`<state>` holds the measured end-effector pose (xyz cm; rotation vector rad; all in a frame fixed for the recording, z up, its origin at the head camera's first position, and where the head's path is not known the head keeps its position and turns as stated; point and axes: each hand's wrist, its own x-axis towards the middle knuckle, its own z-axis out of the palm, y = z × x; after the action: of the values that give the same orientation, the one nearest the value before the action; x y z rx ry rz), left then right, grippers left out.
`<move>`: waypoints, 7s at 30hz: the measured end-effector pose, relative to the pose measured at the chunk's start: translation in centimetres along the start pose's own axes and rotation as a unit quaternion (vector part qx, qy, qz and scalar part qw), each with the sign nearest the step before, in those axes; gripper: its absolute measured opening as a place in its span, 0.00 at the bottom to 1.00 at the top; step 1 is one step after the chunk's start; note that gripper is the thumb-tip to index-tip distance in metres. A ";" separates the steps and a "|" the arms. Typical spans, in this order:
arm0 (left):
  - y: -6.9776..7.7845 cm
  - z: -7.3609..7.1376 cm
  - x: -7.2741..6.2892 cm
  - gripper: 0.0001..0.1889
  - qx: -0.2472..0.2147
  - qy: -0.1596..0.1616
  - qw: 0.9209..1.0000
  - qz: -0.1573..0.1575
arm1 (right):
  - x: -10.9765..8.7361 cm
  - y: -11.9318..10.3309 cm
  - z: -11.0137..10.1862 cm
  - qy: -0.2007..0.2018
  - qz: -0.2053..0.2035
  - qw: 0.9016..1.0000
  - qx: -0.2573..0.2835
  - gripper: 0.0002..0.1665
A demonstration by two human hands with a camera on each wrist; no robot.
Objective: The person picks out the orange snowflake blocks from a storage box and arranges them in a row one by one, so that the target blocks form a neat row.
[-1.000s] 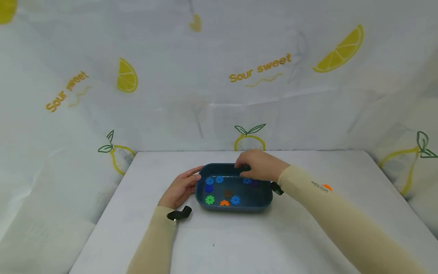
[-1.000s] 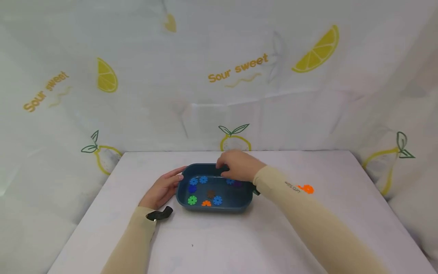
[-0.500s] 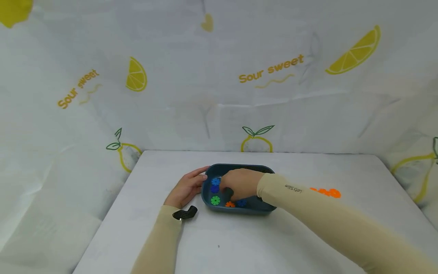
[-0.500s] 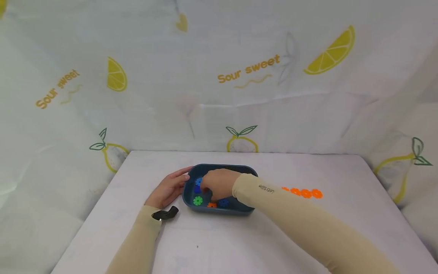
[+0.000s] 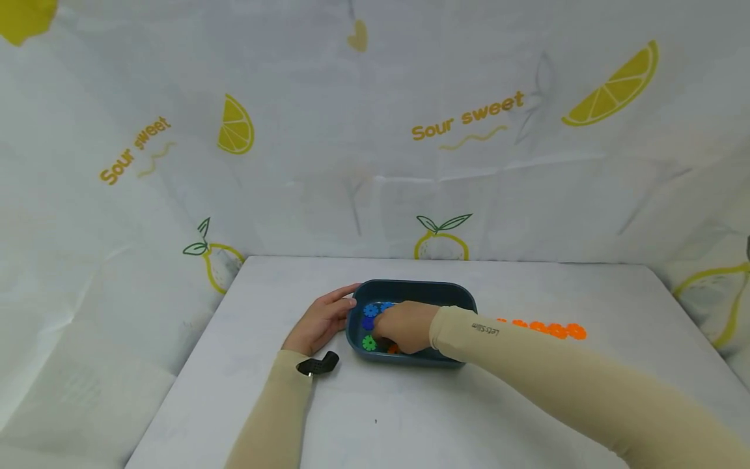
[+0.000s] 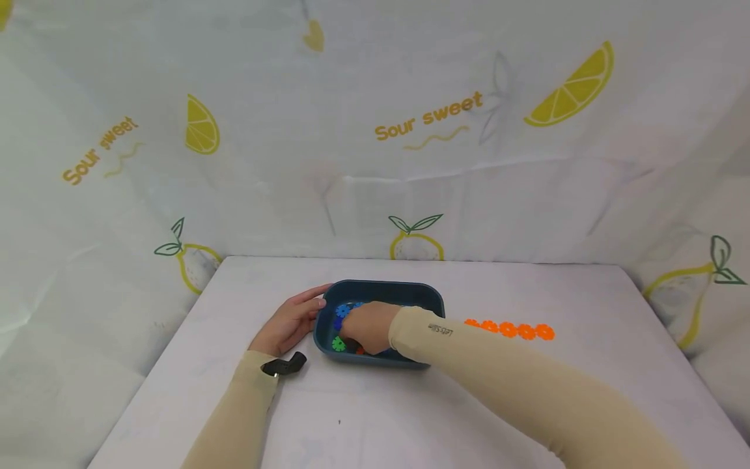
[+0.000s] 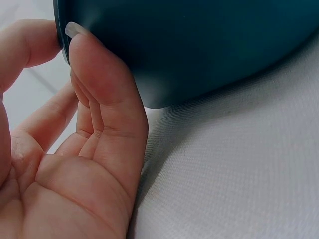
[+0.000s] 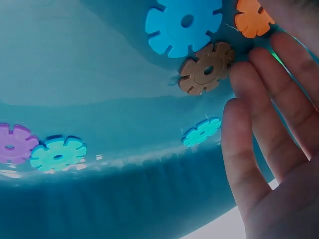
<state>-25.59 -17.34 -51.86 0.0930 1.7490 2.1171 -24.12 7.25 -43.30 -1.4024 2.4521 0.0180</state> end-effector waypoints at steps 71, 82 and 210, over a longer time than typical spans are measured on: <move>0.1 0.4 -0.3 0.28 0.019 0.029 0.999 -0.020 | -6.8 4.5 -0.3 0.209 0.074 0.928 0.300 0.18; 0.1 0.5 -0.6 0.29 0.018 0.025 0.999 -0.019 | -12.6 6.3 1.8 0.305 0.139 0.872 0.357 0.20; 0.0 0.6 -0.7 0.30 0.028 0.042 0.998 -0.043 | -30.6 13.4 13.3 0.327 0.431 0.806 0.241 0.21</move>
<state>-24.80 -17.02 -51.58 -0.0565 1.8272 2.0388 -17.58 42.08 -49.38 0.0318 3.0747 -0.9460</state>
